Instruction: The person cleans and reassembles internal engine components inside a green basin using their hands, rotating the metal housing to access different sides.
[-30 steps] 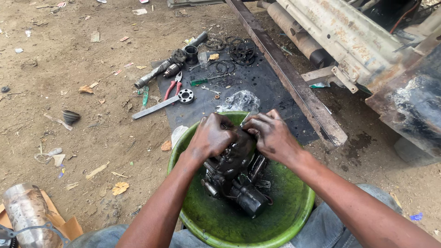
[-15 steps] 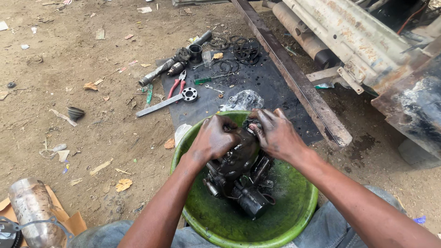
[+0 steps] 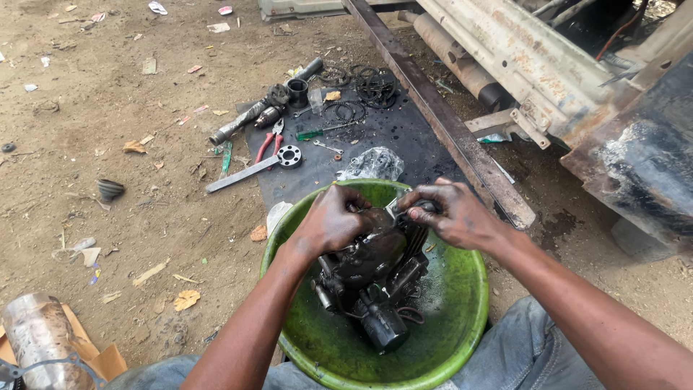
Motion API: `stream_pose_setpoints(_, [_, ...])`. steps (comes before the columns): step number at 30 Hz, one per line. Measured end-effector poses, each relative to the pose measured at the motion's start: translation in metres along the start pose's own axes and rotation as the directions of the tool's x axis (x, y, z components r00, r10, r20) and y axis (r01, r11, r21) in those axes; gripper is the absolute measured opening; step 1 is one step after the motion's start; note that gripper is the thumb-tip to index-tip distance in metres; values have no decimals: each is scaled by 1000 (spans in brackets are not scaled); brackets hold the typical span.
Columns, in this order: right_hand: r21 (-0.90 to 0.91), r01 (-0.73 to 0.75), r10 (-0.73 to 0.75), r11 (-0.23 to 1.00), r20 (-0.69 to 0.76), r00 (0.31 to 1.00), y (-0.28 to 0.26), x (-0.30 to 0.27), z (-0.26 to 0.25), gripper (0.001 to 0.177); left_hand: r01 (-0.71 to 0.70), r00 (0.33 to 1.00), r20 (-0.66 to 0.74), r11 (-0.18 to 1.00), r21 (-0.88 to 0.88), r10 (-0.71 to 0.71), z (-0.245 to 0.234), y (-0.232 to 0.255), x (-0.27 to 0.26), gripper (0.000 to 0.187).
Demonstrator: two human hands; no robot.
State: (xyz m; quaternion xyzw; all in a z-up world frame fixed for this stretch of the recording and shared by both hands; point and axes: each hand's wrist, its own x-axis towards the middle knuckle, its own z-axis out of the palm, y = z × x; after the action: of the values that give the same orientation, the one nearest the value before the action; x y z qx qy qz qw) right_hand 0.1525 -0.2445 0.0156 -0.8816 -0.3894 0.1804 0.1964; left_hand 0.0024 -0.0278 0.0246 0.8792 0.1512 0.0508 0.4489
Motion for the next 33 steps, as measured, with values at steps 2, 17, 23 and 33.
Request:
stream_pose_setpoints(2, [105, 147, -137, 984, -102, 985, -6, 0, -14, 42, 8, 1000, 27, 1000, 1, -8, -5, -11, 2, 47])
stream_pose_setpoints(17, [-132, 510, -526, 850, -141, 839, -22, 33, 17, 41, -132, 945, 328, 907, 399, -7, -29, 8, -2, 66])
stream_pose_setpoints(23, [-45, 506, -493, 862, -312, 812, -11, 54, 41, 35, -227, 946, 300, 909, 351, 121, -36, -5, 11, 74])
stream_pose_setpoints(33, [-377, 294, -472, 878, -585, 659, -23, 14, 96, 55, -191, 965, 240, 917, 350, 109, -31, -13, 19, 70])
